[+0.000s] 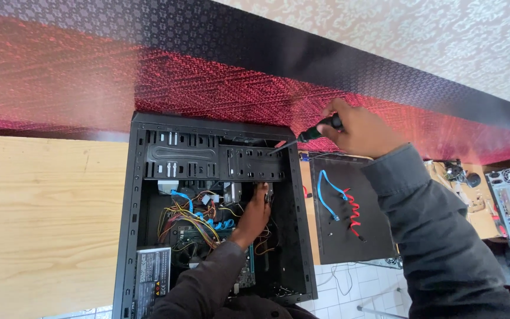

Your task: Installing a hard drive into a desktop computer case, securing it with screws, and connecting internal cables.

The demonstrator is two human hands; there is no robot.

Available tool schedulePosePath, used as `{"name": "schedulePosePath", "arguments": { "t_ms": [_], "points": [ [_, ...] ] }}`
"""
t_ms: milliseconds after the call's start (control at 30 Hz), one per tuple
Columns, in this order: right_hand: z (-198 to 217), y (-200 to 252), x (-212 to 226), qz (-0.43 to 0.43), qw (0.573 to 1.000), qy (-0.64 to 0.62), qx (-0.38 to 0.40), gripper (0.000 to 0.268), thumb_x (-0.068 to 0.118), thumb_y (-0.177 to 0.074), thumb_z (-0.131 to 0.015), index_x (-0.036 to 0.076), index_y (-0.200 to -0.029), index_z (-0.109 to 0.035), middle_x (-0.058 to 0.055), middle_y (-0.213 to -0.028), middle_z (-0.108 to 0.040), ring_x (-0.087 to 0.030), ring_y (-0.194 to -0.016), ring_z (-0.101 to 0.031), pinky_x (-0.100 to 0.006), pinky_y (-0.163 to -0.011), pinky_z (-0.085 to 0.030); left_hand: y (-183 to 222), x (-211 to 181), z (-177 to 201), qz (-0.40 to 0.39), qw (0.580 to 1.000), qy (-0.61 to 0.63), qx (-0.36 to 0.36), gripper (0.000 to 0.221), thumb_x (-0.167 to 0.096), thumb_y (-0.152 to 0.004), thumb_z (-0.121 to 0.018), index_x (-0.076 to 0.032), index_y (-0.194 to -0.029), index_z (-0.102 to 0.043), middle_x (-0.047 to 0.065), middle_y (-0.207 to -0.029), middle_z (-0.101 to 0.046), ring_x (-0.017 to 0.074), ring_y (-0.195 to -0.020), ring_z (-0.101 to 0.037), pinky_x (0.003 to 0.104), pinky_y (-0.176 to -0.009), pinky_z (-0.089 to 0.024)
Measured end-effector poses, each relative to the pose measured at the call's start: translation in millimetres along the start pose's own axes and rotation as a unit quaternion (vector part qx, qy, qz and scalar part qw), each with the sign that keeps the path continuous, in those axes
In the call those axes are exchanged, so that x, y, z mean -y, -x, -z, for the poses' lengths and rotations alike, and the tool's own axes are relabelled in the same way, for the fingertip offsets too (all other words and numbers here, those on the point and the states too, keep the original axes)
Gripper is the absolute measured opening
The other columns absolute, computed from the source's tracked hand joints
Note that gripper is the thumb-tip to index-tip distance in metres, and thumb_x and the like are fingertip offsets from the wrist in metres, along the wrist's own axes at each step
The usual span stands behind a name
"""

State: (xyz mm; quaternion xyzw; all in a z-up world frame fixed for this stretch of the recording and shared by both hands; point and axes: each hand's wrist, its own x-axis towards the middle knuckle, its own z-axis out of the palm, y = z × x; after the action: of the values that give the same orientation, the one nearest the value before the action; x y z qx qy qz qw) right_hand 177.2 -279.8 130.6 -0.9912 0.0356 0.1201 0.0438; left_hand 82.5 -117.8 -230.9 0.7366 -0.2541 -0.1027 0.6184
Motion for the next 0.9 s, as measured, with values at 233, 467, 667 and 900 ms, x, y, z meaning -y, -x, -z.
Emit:
{"name": "schedulePosePath", "arguments": {
  "t_ms": [233,467,667,900],
  "points": [
    [-1.8,-0.2,-2.4,0.009,0.999,-0.035,-0.038,0.049,0.038,-0.086,-0.077,0.015,-0.124,-0.057,-0.024,-0.103,-0.072,-0.049,-0.102,-0.07,-0.059,-0.084,-0.054,1.4,-4.2,1.2,-0.005,0.999,-0.036,-0.007,0.067,0.003,-0.1,-0.053,-0.001,-0.16,-0.024,0.034,-0.167,-0.024,0.0504,-0.139,-0.049,0.054,-0.106,-0.057],
    [-20.4,-1.6,-7.6,0.076,0.992,-0.071,-0.07,0.056,0.02,-0.082,-0.081,0.013,-0.131,-0.055,-0.02,-0.107,-0.067,-0.046,-0.105,-0.067,-0.056,-0.085,-0.054,3.2,-10.6,8.3,-0.004,0.999,-0.032,-0.005,0.066,0.001,-0.101,-0.052,0.002,-0.161,-0.024,0.038,-0.164,-0.028,0.051,-0.137,-0.051,0.052,-0.105,-0.056],
    [-22.8,-10.0,0.2,-0.08,0.991,0.058,-0.094,0.045,0.058,-0.093,-0.071,0.025,-0.116,-0.052,-0.012,-0.096,-0.074,-0.04,-0.094,-0.074,-0.053,-0.082,-0.056,-0.2,2.1,-2.0,0.006,1.0,-0.024,-0.001,0.07,0.001,-0.101,-0.053,-0.001,-0.163,-0.021,0.037,-0.166,-0.023,0.0535,-0.14,-0.046,0.058,-0.109,-0.052],
    [-22.1,-2.6,2.9,0.063,0.982,-0.163,-0.072,0.065,0.013,-0.081,-0.078,0.018,-0.138,-0.047,-0.017,-0.122,-0.061,-0.039,-0.107,-0.069,-0.045,-0.075,-0.059,0.6,-1.5,-0.4,-0.004,1.0,-0.01,-0.008,0.068,0.002,-0.101,-0.053,-0.001,-0.162,-0.023,0.036,-0.167,-0.022,0.0526,-0.142,-0.044,0.058,-0.111,-0.05]
  ]
}}
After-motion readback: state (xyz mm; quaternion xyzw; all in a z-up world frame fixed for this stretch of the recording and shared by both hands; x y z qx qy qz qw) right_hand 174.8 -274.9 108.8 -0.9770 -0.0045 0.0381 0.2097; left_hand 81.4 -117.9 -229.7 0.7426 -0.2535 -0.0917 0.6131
